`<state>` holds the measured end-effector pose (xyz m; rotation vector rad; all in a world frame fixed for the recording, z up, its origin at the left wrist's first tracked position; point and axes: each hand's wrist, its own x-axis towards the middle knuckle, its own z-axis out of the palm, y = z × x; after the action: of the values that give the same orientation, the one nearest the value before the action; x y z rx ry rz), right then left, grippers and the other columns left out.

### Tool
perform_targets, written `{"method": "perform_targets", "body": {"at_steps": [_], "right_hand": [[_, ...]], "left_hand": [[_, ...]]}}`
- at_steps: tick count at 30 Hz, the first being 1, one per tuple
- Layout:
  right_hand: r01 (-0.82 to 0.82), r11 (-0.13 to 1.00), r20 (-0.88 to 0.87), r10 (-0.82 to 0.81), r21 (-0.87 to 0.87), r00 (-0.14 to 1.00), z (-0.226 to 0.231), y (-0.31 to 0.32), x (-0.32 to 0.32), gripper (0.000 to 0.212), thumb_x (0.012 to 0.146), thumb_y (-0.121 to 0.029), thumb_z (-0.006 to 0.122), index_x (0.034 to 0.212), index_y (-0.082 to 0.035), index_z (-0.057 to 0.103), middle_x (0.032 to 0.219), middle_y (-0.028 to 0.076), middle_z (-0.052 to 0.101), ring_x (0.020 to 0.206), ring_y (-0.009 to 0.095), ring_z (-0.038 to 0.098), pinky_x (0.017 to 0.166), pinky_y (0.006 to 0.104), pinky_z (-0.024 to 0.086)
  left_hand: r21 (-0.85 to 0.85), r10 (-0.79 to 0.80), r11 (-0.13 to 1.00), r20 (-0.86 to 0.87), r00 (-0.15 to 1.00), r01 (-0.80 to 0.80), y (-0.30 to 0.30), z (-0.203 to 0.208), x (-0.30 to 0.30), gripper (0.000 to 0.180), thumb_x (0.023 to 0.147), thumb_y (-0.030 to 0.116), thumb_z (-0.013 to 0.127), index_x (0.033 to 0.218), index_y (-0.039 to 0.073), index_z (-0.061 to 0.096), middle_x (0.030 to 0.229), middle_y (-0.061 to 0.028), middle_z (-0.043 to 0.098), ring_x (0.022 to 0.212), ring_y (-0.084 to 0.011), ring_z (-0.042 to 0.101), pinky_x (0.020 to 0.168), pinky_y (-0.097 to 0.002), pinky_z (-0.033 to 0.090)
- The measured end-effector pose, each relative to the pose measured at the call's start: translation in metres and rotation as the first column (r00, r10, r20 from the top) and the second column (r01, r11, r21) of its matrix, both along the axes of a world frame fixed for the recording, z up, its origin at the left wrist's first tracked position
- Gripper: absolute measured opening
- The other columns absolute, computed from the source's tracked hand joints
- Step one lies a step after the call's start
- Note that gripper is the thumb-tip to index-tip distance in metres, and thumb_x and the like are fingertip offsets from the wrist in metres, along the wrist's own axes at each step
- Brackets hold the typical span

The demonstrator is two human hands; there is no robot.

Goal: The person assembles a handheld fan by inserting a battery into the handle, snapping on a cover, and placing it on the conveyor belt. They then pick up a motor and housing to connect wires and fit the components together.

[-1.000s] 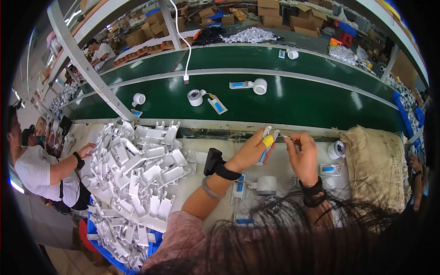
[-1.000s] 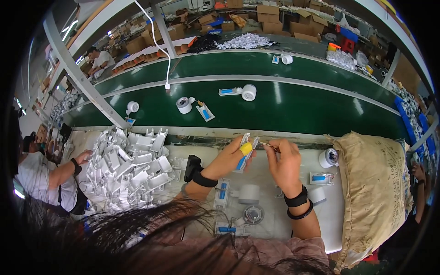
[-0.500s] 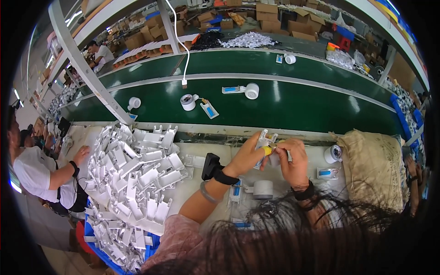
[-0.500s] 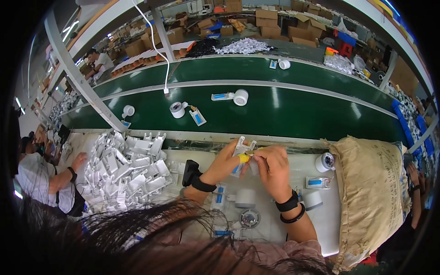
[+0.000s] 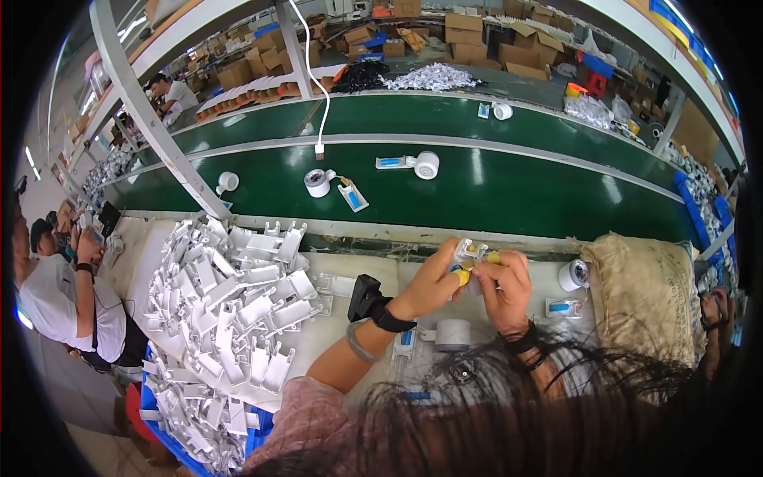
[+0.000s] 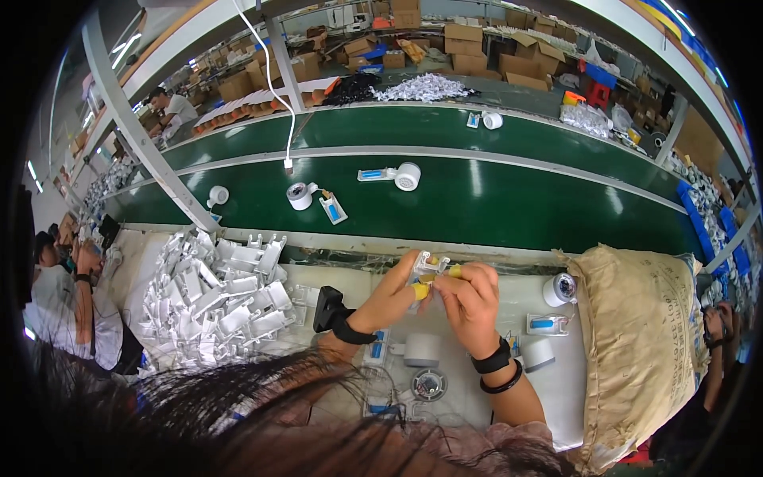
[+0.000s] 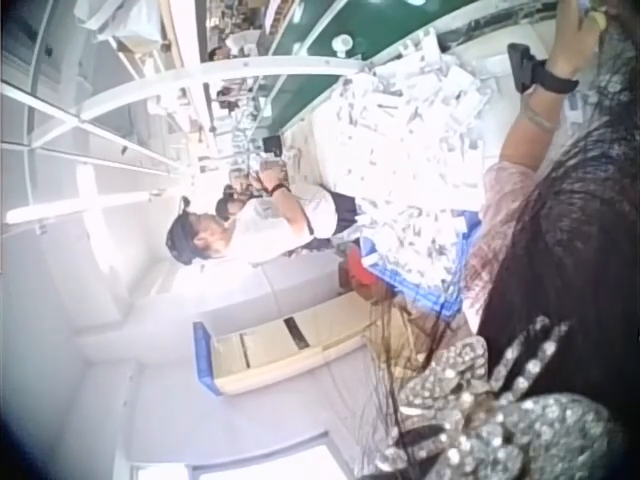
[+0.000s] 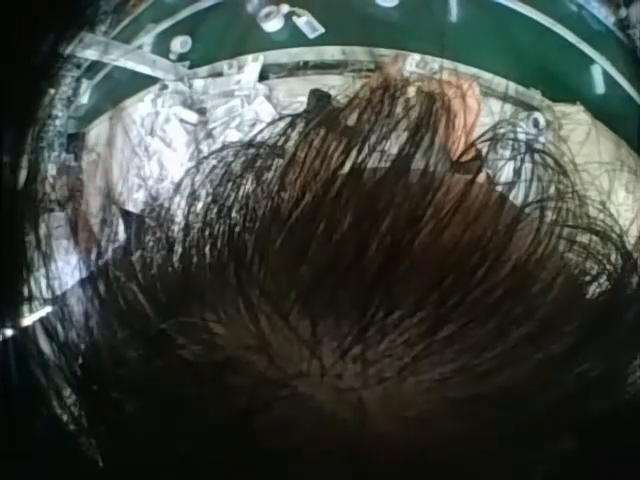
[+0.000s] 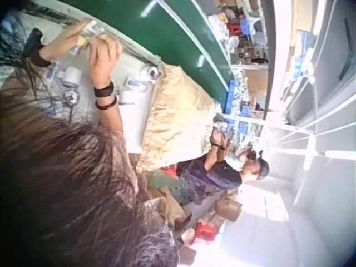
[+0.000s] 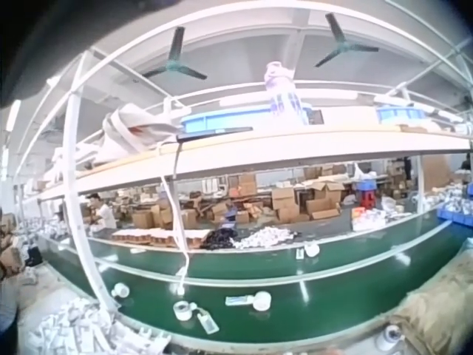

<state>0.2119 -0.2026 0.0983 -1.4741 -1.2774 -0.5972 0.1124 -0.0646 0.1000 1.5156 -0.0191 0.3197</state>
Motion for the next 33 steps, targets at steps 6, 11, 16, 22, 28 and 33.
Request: {"method": "perform_targets", "body": {"at_steps": [6,11,16,22,28,33], "right_hand": [[0.021,0.999,0.01,-0.022,0.045,1.0,-0.003,0.002,0.0,0.023,0.068,0.003,0.074,0.086,-0.009,0.068,0.09,0.005,0.059,0.086,0.027,0.055,0.076,0.0366,0.045],[0.009,1.0,0.057,-0.01,0.02,0.998,-0.003,-0.001,0.0,0.02,0.073,0.003,0.072,0.09,-0.004,0.063,0.092,0.01,0.058,0.089,0.03,0.055,0.078,0.0393,0.046],[0.021,1.0,0.065,-0.023,0.023,0.998,-0.003,-0.002,-0.001,0.02,0.073,0.003,0.072,0.09,-0.004,0.063,0.092,0.01,0.058,0.089,0.03,0.055,0.077,0.0391,0.046],[0.018,1.0,0.057,-0.019,0.01,0.998,-0.004,-0.002,0.002,0.019,0.074,0.003,0.072,0.09,-0.004,0.063,0.092,0.011,0.057,0.088,0.03,0.055,0.077,0.0386,0.046],[0.043,0.999,0.062,-0.045,0.025,0.997,0.001,-0.002,0.001,0.022,0.07,0.003,0.073,0.089,-0.005,0.065,0.089,0.01,0.057,0.086,0.03,0.054,0.076,0.0382,0.044],[0.033,0.999,0.082,-0.035,0.033,0.996,0.006,-0.004,0.001,0.024,0.067,0.003,0.075,0.088,-0.006,0.066,0.086,0.008,0.057,0.084,0.029,0.053,0.075,0.0375,0.043]], "left_hand": [[0.065,0.036,0.997,0.023,0.999,-0.037,-0.003,0.005,-0.002,0.033,0.086,0.005,0.046,0.119,0.002,0.043,0.09,-0.0046,0.053,0.066,-0.0092,0.052,0.058,-0.0243,0.044],[0.122,0.069,0.99,0.039,0.997,-0.073,-0.006,0.009,-0.002,0.032,0.087,0.007,0.047,0.117,0.002,0.043,0.087,-0.0042,0.053,0.064,-0.0084,0.052,0.056,-0.0237,0.043],[0.158,0.061,0.985,0.045,0.997,-0.067,-0.006,0.008,-0.002,0.031,0.086,0.008,0.047,0.116,0.002,0.044,0.086,-0.0038,0.053,0.063,-0.008,0.052,0.056,-0.0234,0.043],[0.193,0.082,0.976,0.083,0.993,-0.097,-0.007,0.006,0.0,0.03,0.086,0.009,0.048,0.115,0.002,0.045,0.085,-0.0035,0.053,0.063,-0.0077,0.051,0.055,-0.0236,0.042],[0.23,0.077,0.965,0.204,0.976,-0.125,-0.006,0.011,-0.001,0.035,0.086,0.011,0.051,0.119,0.001,0.047,0.097,-0.0077,0.056,0.082,-0.0133,0.055,0.073,-0.0284,0.045],[0.271,0.083,0.947,0.31,0.947,-0.172,-0.008,0.005,0.0,0.043,0.085,0.014,0.059,0.124,0.0,0.047,0.111,-0.0113,0.056,0.103,-0.0185,0.053,0.091,-0.033,0.042]]}}
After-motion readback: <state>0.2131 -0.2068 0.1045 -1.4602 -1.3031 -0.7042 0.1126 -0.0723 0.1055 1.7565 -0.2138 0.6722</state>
